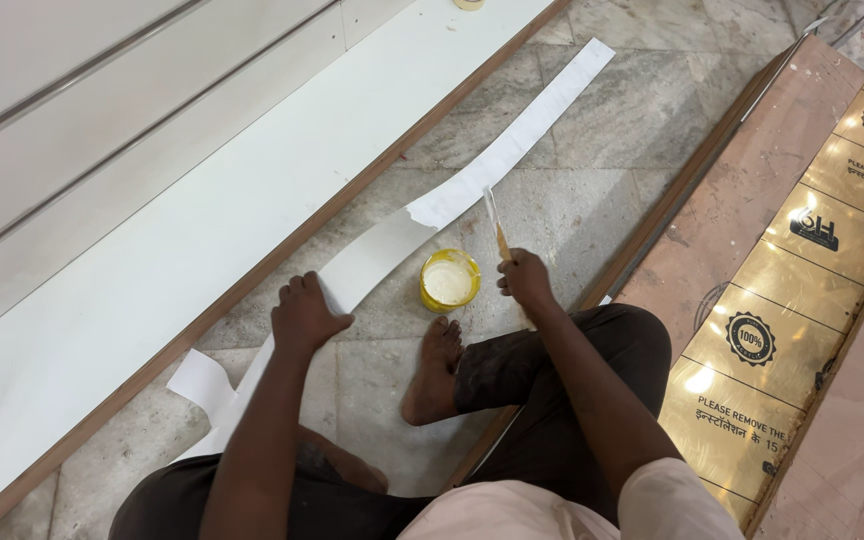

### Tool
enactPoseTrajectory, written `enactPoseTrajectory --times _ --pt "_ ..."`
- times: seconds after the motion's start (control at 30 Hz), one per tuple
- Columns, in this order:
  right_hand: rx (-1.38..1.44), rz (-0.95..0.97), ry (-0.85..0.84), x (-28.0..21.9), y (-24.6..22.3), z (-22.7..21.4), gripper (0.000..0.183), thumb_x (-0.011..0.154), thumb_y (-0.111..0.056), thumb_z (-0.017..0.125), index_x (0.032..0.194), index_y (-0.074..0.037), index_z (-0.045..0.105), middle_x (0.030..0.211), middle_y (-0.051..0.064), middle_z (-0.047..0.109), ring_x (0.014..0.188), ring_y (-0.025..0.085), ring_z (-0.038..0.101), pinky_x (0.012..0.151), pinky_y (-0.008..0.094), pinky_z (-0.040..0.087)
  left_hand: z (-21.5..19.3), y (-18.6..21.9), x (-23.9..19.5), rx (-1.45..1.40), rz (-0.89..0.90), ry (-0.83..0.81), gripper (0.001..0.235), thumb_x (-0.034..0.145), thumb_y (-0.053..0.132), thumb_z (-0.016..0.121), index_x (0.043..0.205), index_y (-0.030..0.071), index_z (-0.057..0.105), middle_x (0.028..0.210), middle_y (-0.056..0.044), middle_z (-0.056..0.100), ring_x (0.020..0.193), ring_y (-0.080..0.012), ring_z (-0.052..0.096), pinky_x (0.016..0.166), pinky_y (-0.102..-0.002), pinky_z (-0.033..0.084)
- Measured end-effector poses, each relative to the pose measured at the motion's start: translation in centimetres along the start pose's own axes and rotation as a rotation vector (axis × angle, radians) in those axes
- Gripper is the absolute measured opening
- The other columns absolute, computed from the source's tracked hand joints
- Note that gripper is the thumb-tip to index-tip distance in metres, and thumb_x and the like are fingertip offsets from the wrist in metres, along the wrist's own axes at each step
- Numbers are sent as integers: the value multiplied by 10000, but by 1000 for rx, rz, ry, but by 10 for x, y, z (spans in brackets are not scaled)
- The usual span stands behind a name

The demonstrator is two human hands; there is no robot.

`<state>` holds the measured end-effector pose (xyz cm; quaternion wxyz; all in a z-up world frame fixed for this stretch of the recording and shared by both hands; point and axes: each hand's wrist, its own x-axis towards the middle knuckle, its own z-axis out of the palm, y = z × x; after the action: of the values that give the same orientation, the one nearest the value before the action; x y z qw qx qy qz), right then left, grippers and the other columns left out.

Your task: The person sits on the floor and uses a small brush to apply a white adhesive from a yellow container onto a long white strip of material. The person repeatedly dips the brush into the container and spreads the glue along the strip.

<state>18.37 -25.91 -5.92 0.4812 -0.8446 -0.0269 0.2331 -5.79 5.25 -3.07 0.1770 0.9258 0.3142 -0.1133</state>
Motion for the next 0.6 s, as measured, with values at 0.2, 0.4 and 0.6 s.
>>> enactPoseTrajectory --times 0.2,0.4,0.6 --pt "-685 -284 132 -35 -46 -35 302 894 -161 714 1161 -54 622 921 136 752 840 314 716 726 449 543 -27 -2 10 31 1 0 1052 610 602 899 1389 26 488 1368 -206 541 1259 -359 572 901 -507 581" --pt "-863 -366 -18 -47 -40 -41 174 956 -128 620 1118 -131 684 1025 87 732 892 312 704 738 457 549 -59 -4 20 112 40 -77 1090 619 649 857 1426 10 500 1341 -194 595 1222 -337 625 936 -491 573" --pt "-1076 -445 -108 -42 -36 -35 246 927 -47 575 1071 -172 731 1087 77 675 890 308 694 711 446 558 -79 -7 23 111 55 -9 1084 624 644 849 1412 1 473 1294 -187 571 1154 -334 621 864 -513 545"
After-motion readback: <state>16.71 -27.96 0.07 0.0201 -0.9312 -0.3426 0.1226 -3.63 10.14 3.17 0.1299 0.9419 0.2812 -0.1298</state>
